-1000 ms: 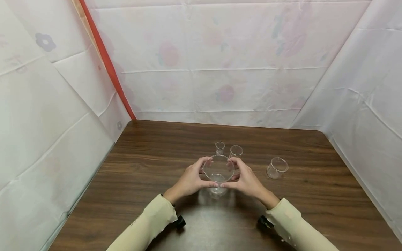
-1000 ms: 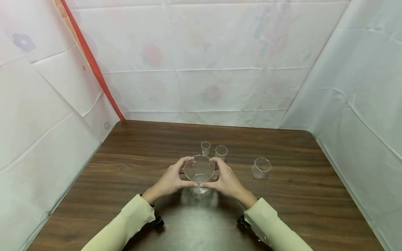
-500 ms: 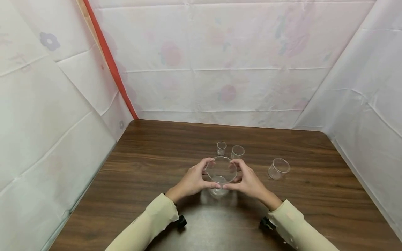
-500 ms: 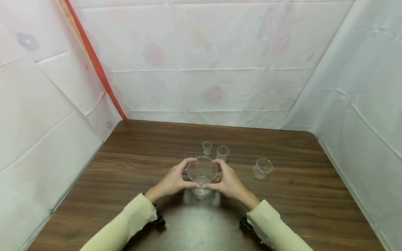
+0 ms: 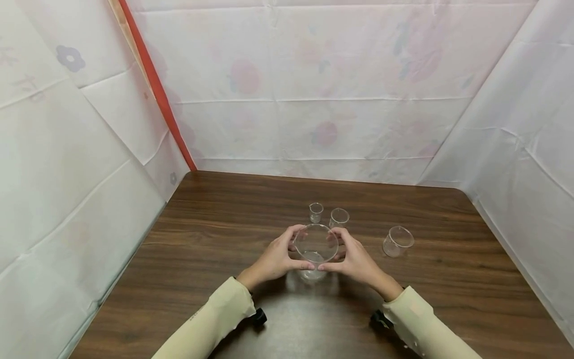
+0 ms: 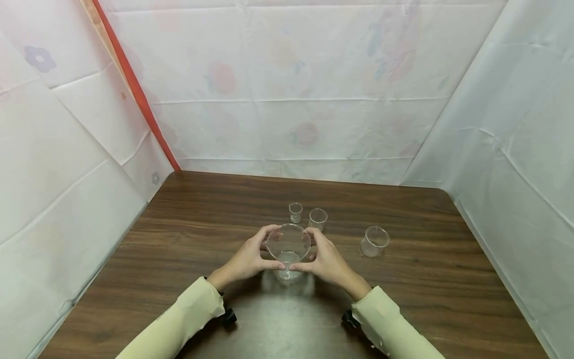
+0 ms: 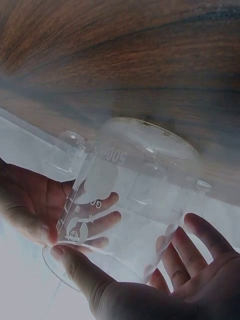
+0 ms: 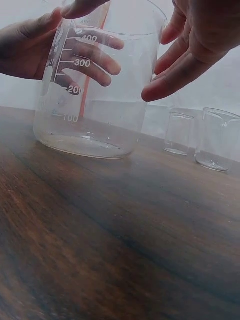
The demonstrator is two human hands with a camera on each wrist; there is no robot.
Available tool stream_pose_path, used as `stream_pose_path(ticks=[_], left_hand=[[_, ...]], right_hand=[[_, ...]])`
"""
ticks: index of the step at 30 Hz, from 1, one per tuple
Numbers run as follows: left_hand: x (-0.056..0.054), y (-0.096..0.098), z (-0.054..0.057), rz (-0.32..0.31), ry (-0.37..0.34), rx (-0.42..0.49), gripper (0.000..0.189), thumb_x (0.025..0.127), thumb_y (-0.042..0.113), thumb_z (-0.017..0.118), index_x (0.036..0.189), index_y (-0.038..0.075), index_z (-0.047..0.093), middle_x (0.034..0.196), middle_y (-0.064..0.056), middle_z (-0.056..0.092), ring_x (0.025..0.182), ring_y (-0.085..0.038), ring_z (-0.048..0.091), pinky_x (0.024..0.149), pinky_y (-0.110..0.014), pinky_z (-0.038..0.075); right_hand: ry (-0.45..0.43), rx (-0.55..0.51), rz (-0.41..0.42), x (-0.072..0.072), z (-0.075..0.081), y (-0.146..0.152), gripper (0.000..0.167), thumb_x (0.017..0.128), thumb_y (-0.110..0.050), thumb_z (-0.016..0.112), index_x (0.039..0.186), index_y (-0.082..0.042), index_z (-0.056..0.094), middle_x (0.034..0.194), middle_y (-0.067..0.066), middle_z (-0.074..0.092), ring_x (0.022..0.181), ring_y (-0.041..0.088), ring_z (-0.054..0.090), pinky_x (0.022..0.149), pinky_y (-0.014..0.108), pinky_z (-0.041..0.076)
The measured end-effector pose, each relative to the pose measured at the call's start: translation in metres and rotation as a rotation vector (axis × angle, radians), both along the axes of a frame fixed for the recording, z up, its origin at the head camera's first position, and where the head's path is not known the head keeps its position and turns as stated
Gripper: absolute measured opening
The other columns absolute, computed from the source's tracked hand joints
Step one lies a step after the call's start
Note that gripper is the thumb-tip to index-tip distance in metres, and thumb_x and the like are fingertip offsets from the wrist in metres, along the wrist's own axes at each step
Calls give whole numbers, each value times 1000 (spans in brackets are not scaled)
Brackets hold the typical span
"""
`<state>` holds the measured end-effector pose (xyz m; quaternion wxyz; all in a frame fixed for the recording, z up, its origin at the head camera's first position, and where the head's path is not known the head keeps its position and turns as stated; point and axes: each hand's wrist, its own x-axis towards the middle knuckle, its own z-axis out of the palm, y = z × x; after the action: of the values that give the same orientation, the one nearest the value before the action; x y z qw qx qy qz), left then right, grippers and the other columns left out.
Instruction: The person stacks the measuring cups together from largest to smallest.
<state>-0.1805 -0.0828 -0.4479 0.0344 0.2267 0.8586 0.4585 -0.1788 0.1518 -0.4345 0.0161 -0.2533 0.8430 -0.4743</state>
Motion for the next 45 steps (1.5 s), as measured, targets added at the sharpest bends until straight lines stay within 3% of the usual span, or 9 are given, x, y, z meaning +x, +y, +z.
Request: stream_pose_path(ticks=[3, 9, 16, 31, 38, 45], left_hand=[[-1, 0, 0, -11, -1, 2, 91, 74, 41, 84, 148, 22, 35, 139, -8, 55, 107, -27, 61, 90, -41, 52], [-2, -1, 2, -29, -16, 13, 89, 75, 39, 84, 147, 15, 39, 140, -10, 51, 109, -33, 59, 91, -47, 51], [-2, -1, 1, -45, -36, 24, 91, 75, 39, 83, 148, 11, 37, 146, -10, 47, 115, -34, 56, 93, -48, 50], [-2, -1, 1, -39, -44, 23, 90, 75, 41, 83, 148, 15, 38, 146, -7, 46, 116, -29, 56, 93, -46, 50], [-1, -1, 2, -43, -59, 17, 91, 76, 43, 82, 149, 15, 35, 148, -5, 44, 118, -29, 56, 96, -44, 49], [0, -1, 3, -44, -70, 39, 91, 76, 39, 83, 148, 10, 36, 149, -7, 44, 117, -35, 56, 97, -48, 49]], right_hand=[[22, 26, -2, 0, 0, 0, 83, 68, -21, 90, 132, 1, 42, 124, 26, 56, 94, 37, 66, 73, 34, 59], [51, 93, -19, 0, 2, 0, 83, 69, -26, 89, 133, 0, 42, 124, 22, 58, 91, 34, 67, 74, 33, 58], [37, 120, -19, 2, 6, 2, 84, 70, -31, 88, 133, -1, 42, 128, 20, 57, 101, 36, 64, 79, 44, 57], [129, 161, 41, -5, 16, 14, 89, 69, -33, 88, 137, 3, 44, 124, 20, 60, 104, 33, 63, 80, 39, 57], [138, 169, 25, -8, 24, 22, 74, 81, -31, 79, 139, -2, 44, 123, 17, 61, 106, 30, 62, 84, 41, 55], [141, 155, -18, -13, 30, 28, 60, 86, -25, 75, 136, -6, 48, 125, 17, 60, 107, 34, 62, 85, 47, 55]])
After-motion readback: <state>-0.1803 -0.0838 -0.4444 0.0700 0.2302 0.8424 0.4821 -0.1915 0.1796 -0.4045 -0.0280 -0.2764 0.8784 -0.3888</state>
